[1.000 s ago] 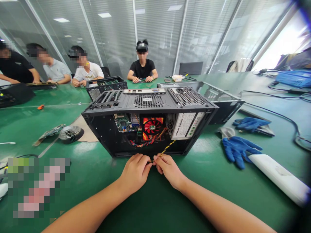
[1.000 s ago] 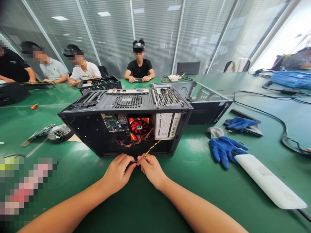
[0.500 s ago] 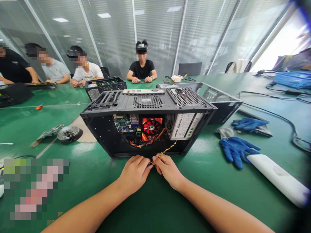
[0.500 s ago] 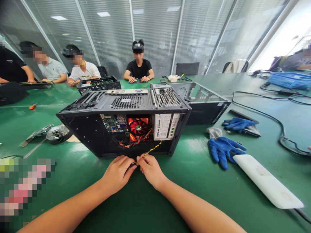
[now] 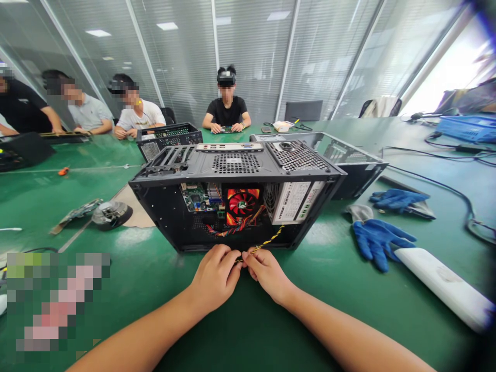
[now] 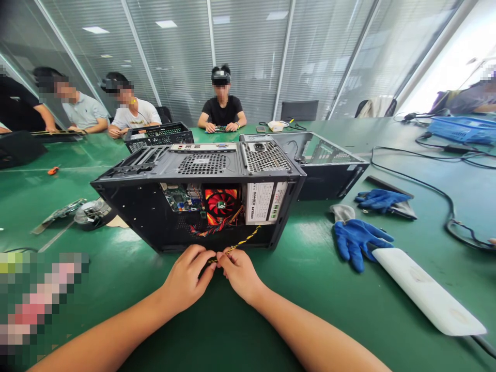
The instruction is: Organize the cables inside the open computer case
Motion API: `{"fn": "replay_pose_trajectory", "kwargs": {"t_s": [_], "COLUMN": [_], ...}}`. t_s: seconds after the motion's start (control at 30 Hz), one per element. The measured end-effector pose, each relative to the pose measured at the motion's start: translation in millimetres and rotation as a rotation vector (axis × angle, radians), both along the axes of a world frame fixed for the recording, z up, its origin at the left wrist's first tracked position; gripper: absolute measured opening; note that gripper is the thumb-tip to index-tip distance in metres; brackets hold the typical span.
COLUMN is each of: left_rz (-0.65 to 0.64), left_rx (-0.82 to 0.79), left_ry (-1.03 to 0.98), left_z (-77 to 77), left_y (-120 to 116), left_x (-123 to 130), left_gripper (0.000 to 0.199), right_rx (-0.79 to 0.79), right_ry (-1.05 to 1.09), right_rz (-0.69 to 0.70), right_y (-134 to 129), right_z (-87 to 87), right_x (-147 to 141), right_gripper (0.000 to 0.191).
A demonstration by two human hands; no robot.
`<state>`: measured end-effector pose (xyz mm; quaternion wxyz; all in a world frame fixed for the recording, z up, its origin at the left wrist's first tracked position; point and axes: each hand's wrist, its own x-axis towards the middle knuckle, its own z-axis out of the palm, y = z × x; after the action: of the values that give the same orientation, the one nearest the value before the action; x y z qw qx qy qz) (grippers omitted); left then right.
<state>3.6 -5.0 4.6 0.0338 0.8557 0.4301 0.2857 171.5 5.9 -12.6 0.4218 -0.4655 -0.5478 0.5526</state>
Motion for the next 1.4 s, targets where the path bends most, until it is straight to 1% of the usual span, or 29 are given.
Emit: {"fn": "replay_pose_trajectory", "kwargs": {"t_s": [0.1, 0.23, 0.37, 0.47, 0.57, 0.63, 0.7, 0.9, 1.0, 1.13, 1.27, 1.4], "left_rz": [-0.022, -0.04, -0.046, -0.025, -0.004, -0.01, -0.032, -0.094, -0.107, -0.071, -0.04, -0.021], "left_rx": [0.06, 0.063, 0.047, 0.001, -0.098, -0.149, -0.161, -0.1, -0.097, -0.039, 0.042, 0.025], "left_ry": [-0.001, 0.006, 0.056, 0.083, 0.065, 0.042, 0.033, 0.065, 0.037, 0.053, 0.134, 0.14], "left_z": [-2.1, -1.5, 2.9, 4.4, 2.3, -0.1, -2.1, -4.2, -6.1, -5.6, -1.0, 0.6], "left_y": [-0.4, 0.9, 2.1, 2.4, 3.1, 3.8, 4.2, 2.1, 1.9, 3.7, 4.6, 4.3], "left_x": [-0.8, -0.6, 0.6, 1.2, 0.9, 0.3, -0.3, -1.8, -2.5, -2.6, -2.0, -0.9], "left_gripper": [0.013, 0.012, 0.017, 0.019, 0.017, 0.018, 0.018, 0.012, 0.014, 0.011, 0.02, 0.025], "right_rx": [0.008, -0.028, -0.029, -0.018, -0.014, -0.022, -0.023, -0.003, 0.007, 0.031, 0.021, -0.007], "right_ry": [-0.015, 0.01, 0.0, -0.014, -0.027, -0.025, -0.016, 0.008, -0.002, -0.017, -0.025, -0.007], "right_rz": [0.0, -0.001, -0.001, 0.006, 0.012, 0.003, -0.009, -0.02, 0.004, 0.025, 0.012, 0.02], "right_y": [0.2, 0.3, 0.0, -0.4, -0.4, -0.2, 0.2, 0.8, 1.0, 1.1, 0.8, 0.3], "right_z": [-0.6, -2.0, -3.6, -4.1, -3.7, -3.3, -3.0, -3.6, -3.9, -5.0, -6.4, -4.8], "right_x": [0.1, -0.2, -0.2, 0.0, -0.2, -0.4, -0.4, 0.8, 1.5, 1.8, 1.2, 0.6], "right_gripper": [0.048, 0.046, 0.045, 0.044, 0.043, 0.042, 0.041, 0.043, 0.042, 0.043, 0.043, 0.044]}}
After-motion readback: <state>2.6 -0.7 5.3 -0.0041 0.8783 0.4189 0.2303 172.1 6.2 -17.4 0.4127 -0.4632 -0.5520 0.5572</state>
